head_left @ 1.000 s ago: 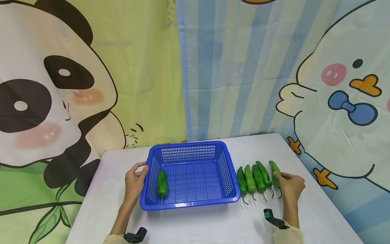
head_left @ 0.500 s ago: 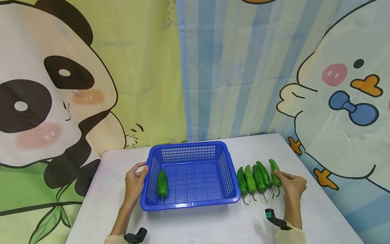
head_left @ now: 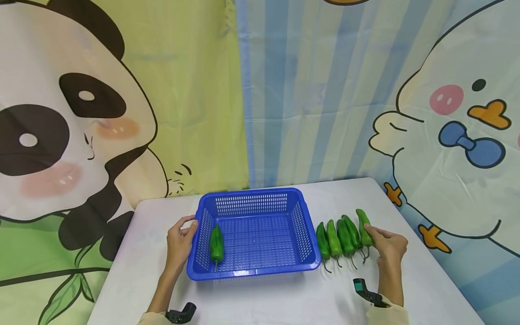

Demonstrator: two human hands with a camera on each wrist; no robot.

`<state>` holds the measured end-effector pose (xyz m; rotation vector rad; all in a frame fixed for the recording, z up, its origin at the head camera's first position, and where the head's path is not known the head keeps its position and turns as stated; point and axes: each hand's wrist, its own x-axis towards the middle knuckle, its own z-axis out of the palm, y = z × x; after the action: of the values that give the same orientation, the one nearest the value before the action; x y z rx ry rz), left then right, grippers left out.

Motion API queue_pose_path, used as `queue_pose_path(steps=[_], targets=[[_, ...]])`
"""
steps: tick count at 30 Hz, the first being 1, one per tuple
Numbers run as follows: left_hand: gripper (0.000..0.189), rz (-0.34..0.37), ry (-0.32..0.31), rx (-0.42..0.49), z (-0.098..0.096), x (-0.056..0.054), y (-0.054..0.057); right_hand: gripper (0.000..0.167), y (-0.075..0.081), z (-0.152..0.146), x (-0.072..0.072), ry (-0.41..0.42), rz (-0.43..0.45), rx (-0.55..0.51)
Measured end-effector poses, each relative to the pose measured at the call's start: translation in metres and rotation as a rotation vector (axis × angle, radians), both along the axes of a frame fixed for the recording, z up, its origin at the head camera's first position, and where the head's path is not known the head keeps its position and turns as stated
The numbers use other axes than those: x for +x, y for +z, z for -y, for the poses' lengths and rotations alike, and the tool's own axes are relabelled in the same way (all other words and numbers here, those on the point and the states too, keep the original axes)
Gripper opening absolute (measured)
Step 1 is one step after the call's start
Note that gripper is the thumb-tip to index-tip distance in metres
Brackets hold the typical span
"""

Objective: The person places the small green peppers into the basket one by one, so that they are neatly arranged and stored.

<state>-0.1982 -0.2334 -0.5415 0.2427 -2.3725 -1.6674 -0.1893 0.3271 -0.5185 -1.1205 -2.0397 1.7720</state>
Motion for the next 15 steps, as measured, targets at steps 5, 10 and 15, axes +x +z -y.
queue_pose_path(steps=[5,10,15], targets=[[0.042,0.004,-0.004,0.004,0.0002,0.0008,0.0012,0.063,0.0031,0.0037,-0.0004,0.0,-0.02,-0.022],[0.039,-0.004,0.0,0.007,0.0002,-0.0001,0.0008,0.067,0.0063,0.0075,-0.0005,0.015,-0.028,-0.036],[0.036,-0.008,0.011,0.003,-0.0007,-0.0004,0.0008,0.068,0.0101,0.0108,-0.0014,0.018,-0.043,-0.047]])
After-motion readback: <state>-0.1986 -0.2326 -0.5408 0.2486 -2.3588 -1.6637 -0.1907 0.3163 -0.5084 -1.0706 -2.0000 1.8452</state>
